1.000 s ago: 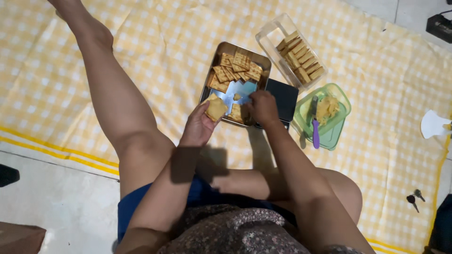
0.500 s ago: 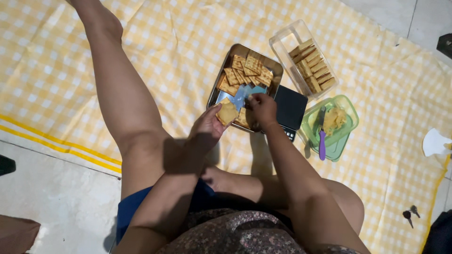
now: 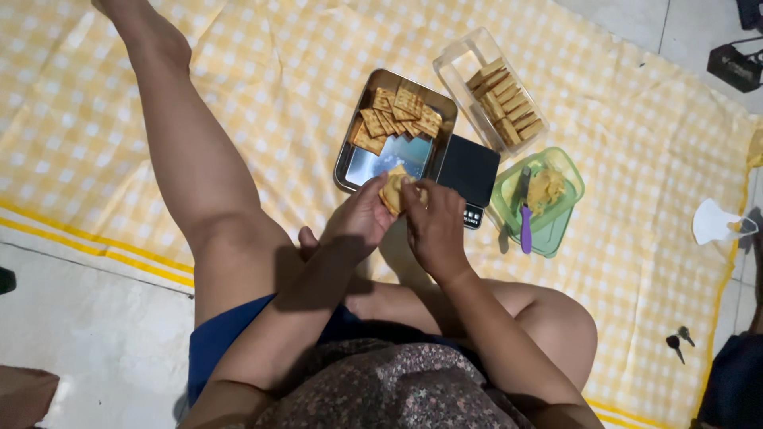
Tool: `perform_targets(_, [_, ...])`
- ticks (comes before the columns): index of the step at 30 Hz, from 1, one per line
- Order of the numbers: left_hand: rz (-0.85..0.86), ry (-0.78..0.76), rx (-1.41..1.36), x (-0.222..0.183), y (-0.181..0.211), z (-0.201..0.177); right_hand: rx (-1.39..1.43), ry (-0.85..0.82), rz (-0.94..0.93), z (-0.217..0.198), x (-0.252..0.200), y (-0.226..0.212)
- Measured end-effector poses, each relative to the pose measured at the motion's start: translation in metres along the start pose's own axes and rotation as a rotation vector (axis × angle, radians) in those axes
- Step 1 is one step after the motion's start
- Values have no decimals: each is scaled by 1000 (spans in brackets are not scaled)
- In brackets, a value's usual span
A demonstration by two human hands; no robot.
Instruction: The person spreads a yellow substance onto crackers with a knife and presses two crackers together to form sandwiches.
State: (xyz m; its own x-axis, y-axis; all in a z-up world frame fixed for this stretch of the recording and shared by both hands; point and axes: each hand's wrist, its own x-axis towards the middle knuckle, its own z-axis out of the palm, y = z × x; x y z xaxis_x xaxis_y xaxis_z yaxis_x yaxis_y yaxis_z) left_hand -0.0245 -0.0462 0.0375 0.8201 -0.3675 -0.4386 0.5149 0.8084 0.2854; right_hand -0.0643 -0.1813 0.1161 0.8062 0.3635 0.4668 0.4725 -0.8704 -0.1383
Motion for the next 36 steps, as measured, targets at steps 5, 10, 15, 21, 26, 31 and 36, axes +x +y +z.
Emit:
perform_targets(5, [135, -11, 193, -31, -1, 29, 114, -24, 106, -24, -6, -6])
perform_targets(10, [97, -48, 191, -45, -11, 44, 661, 59, 497, -36, -20, 13])
perform_targets(15, [67, -84, 176, -62, -12, 62, 489, 77, 418, -54, -32, 3])
perform_targets(21, [33, -122, 196, -53, -33, 49, 35, 42, 203, -58, -41, -8])
perform_targets(26, [32, -152, 275, -60, -35, 50, 466, -122, 483, -86, -24, -13])
perform_targets(31, [0, -171, 258, -73, -31, 67, 878, -115, 705, -88, -38, 4])
perform_targets(36, [10, -188, 257, -64, -32, 64, 746, -45, 615, -93, -58, -2])
